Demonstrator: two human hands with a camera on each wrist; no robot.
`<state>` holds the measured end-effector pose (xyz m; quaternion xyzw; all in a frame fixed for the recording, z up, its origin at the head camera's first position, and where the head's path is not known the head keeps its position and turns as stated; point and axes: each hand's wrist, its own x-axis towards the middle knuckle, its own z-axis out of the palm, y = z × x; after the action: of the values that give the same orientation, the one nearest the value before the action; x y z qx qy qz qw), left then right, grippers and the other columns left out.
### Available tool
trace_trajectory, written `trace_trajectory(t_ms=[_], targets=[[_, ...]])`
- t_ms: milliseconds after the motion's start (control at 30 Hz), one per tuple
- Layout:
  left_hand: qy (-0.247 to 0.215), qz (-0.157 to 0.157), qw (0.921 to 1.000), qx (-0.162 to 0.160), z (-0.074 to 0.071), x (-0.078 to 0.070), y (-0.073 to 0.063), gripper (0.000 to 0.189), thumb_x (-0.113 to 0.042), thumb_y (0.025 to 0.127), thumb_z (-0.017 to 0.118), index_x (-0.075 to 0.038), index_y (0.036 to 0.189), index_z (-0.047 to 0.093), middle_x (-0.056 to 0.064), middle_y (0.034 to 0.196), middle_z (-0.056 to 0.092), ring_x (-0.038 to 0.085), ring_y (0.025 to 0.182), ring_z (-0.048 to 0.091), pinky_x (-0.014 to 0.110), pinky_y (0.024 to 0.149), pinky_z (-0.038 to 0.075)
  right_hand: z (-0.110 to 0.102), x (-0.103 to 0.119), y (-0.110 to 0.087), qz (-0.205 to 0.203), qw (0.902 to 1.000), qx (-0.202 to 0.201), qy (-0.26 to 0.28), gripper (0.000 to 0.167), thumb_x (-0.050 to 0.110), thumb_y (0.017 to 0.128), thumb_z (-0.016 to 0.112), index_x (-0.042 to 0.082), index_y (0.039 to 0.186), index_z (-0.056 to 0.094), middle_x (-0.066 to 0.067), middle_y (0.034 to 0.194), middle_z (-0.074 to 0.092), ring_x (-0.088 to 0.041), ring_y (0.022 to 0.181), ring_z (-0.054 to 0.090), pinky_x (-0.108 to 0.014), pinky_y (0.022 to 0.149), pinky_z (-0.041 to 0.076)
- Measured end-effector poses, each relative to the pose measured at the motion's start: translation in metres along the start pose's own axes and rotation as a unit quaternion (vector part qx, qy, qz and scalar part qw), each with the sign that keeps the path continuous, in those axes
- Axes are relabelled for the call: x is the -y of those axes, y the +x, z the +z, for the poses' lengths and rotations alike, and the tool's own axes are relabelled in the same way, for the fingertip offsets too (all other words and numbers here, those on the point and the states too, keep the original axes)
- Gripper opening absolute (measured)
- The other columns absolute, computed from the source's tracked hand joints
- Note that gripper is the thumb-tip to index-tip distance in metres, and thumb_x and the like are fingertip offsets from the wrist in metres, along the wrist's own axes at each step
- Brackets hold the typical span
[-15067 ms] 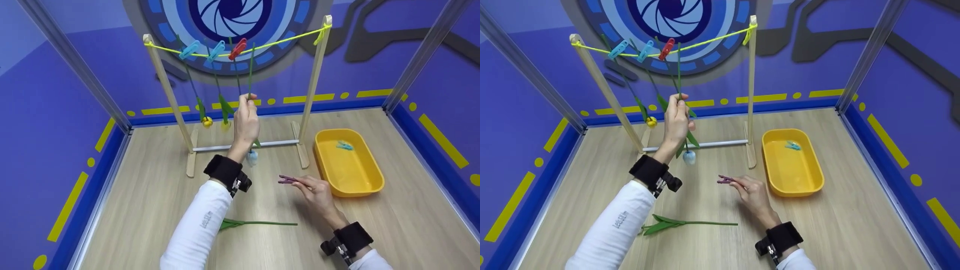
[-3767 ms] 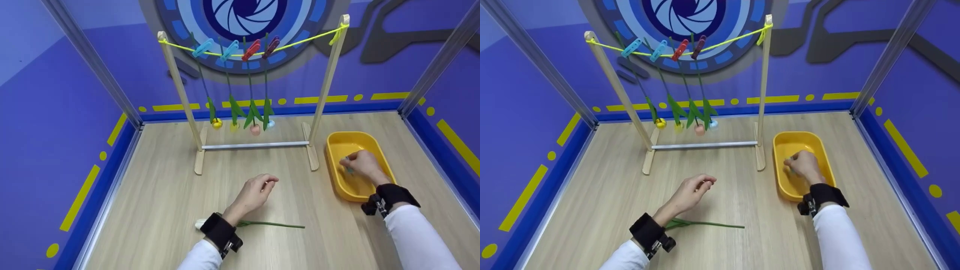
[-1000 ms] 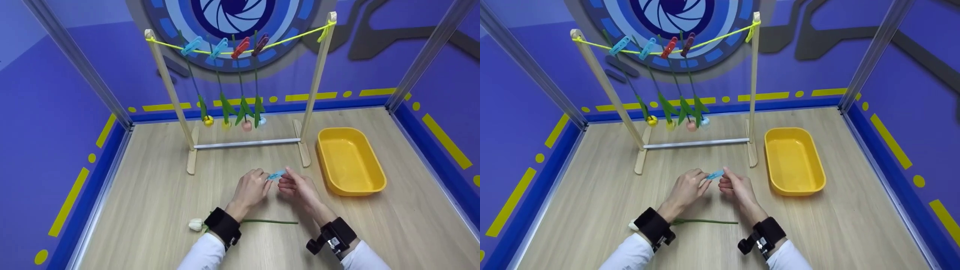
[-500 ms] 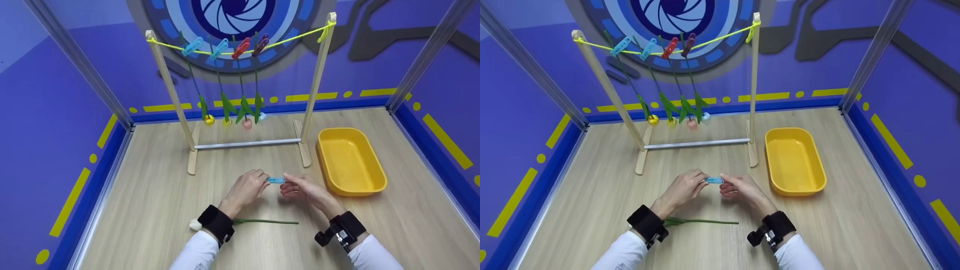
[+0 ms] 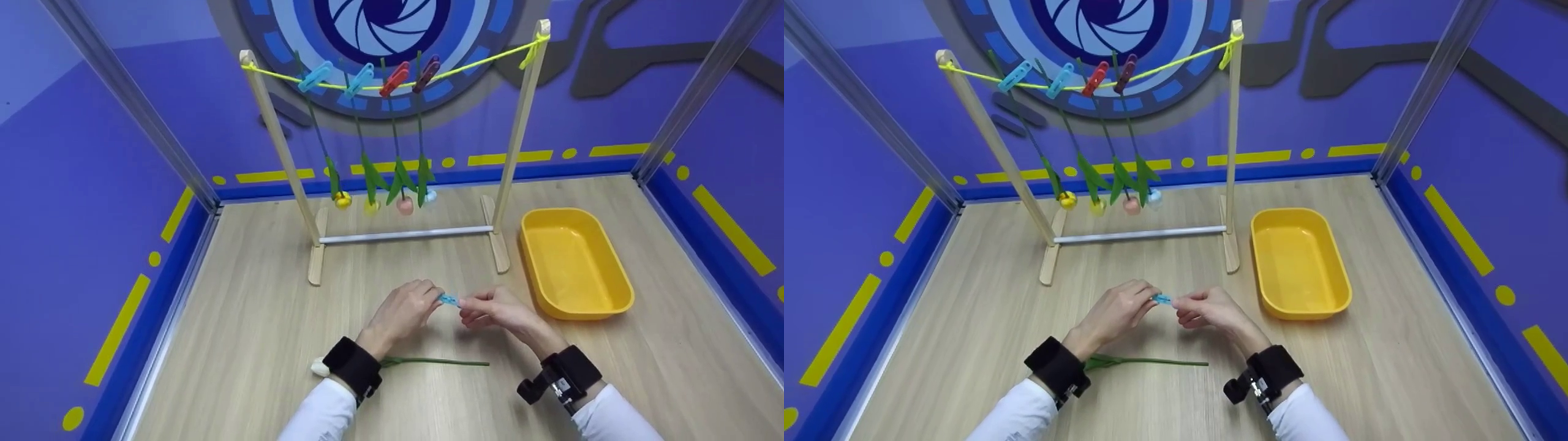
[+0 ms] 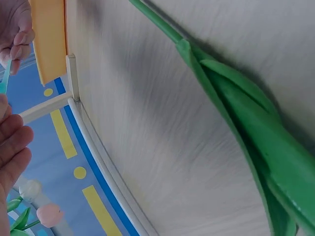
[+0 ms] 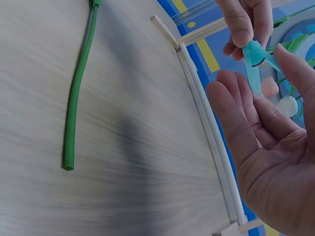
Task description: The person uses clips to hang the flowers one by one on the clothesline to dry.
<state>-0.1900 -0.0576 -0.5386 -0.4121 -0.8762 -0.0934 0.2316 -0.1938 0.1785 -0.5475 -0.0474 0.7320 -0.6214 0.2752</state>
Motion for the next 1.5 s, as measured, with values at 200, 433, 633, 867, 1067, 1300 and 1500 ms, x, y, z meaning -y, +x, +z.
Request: trace_trajectory(t_ms=[200,433,633,867,1067,1300,1500], targets=[[-0.011,-0.023,0.9995,0.02,0.002,-0.005,-0.004,0.021,-0.025,0.098,0.063,-0.011,0.111,0.071,-0.003,0.094,0.069,0.009,0.082,0.064,0.018,0.071,0.052,0.0,-0.005,-0.001,-0.031,0.9984,-0.021,-0.042,0.057,0.032,0.091,0.072,-0.014,0.122,0.061,-0.018,0.096,0.074,-0.019,0.086,0.072,-0.033,0.082,0.06],[-0.03,-0.058,0.9972,0.036,-0.003,-0.005,-0.008,0.036,-0.027,0.096,0.065,-0.01,0.128,0.064,0.001,0.102,0.073,0.013,0.088,0.068,0.024,0.074,0.056,0.002,-0.008,-0.002,-0.125,0.9697,-0.115,-0.176,0.048,0.033,0.086,0.077,-0.005,0.115,0.07,-0.018,0.102,0.075,-0.019,0.087,0.069,-0.023,0.072,0.056],[-0.033,-0.073,0.9946,0.066,-0.006,-0.003,-0.019,0.029,-0.027,0.098,0.063,-0.013,0.122,0.068,0.0,0.098,0.073,0.012,0.086,0.068,0.024,0.074,0.056,0.003,-0.012,-0.004,-0.211,0.9364,-0.172,-0.222,0.032,0.023,0.084,0.08,0.002,0.108,0.074,-0.008,0.094,0.074,-0.009,0.082,0.066,-0.019,0.073,0.056],[-0.045,-0.091,0.9872,0.123,-0.008,-0.002,-0.037,0.022,-0.027,0.096,0.065,-0.014,0.112,0.073,-0.001,0.098,0.072,0.013,0.086,0.068,0.025,0.074,0.055,0.001,-0.015,-0.006,-0.269,0.9171,-0.192,-0.223,0.03,0.019,0.083,0.08,0.005,0.108,0.075,-0.006,0.093,0.07,-0.004,0.085,0.065,-0.021,0.079,0.058],[-0.044,-0.088,0.9834,0.152,-0.005,0.001,-0.049,0.022,-0.03,0.094,0.067,-0.015,0.11,0.074,-0.001,0.097,0.072,0.013,0.085,0.068,0.026,0.074,0.055,-0.003,-0.021,-0.006,-0.331,0.8868,-0.219,-0.237,0.028,0.015,0.081,0.082,0.006,0.106,0.075,-0.008,0.09,0.071,-0.013,0.083,0.07,-0.025,0.077,0.059],[-0.039,-0.083,0.9752,0.201,-0.002,0.002,-0.06,0.027,-0.037,0.092,0.068,-0.018,0.11,0.074,-0.002,0.096,0.071,0.014,0.083,0.067,0.026,0.072,0.055,-0.01,-0.025,-0.002,-0.398,0.8402,-0.245,-0.275,0.03,0.009,0.074,0.085,0.003,0.102,0.075,-0.005,0.087,0.073,-0.02,0.081,0.074,-0.022,0.074,0.058],[-0.033,-0.084,0.9597,0.266,0.001,-0.001,-0.061,0.036,-0.046,0.086,0.072,-0.019,0.11,0.073,-0.003,0.094,0.069,0.013,0.082,0.065,0.026,0.074,0.053,-0.014,-0.025,-0.002,-0.414,0.8156,-0.256,-0.313,0.031,0.011,0.073,0.086,0.004,0.101,0.076,-0.003,0.087,0.074,-0.017,0.08,0.073,-0.018,0.075,0.056]])
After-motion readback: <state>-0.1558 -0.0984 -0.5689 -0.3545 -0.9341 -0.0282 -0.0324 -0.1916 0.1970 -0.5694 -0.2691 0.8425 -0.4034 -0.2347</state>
